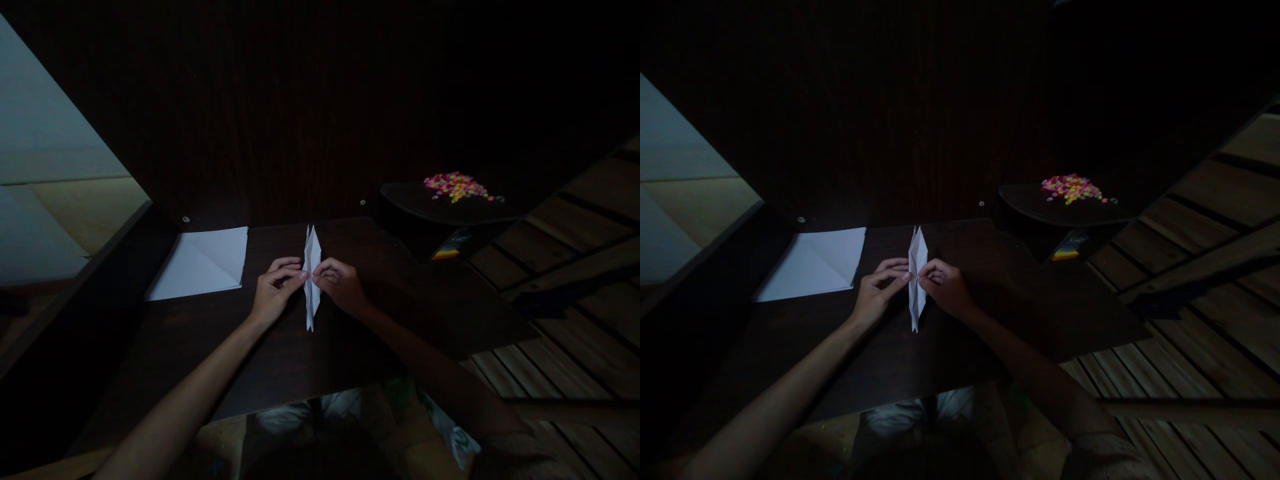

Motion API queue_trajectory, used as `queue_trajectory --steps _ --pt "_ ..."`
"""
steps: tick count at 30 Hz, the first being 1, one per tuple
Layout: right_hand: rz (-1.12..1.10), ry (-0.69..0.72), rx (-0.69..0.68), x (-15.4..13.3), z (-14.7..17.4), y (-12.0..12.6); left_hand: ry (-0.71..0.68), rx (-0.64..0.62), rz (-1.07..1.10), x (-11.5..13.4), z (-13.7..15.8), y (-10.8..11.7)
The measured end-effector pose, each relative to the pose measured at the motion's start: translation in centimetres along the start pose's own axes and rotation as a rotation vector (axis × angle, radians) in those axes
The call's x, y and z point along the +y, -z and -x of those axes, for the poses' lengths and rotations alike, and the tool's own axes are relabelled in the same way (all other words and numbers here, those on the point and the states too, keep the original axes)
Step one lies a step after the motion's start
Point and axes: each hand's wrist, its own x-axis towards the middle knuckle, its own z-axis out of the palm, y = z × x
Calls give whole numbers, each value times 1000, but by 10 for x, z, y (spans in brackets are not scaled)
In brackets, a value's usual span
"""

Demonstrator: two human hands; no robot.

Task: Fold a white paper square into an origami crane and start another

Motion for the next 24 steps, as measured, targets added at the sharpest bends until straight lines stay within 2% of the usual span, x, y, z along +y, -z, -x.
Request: queue_trajectory --steps 8,13,17,24 --pt "-20 -11 -74 -2 1 0 59 6 -15 3 1 1" --pt "-12 6 -46 -1 2 -2 59 -15 -86 6 3 1" --pt "14 42 -33 -1 2 -1 88 43 -125 7 4 -1" --pt "28 51 -51 -5 3 0 131 3 -60 7 5 -1"
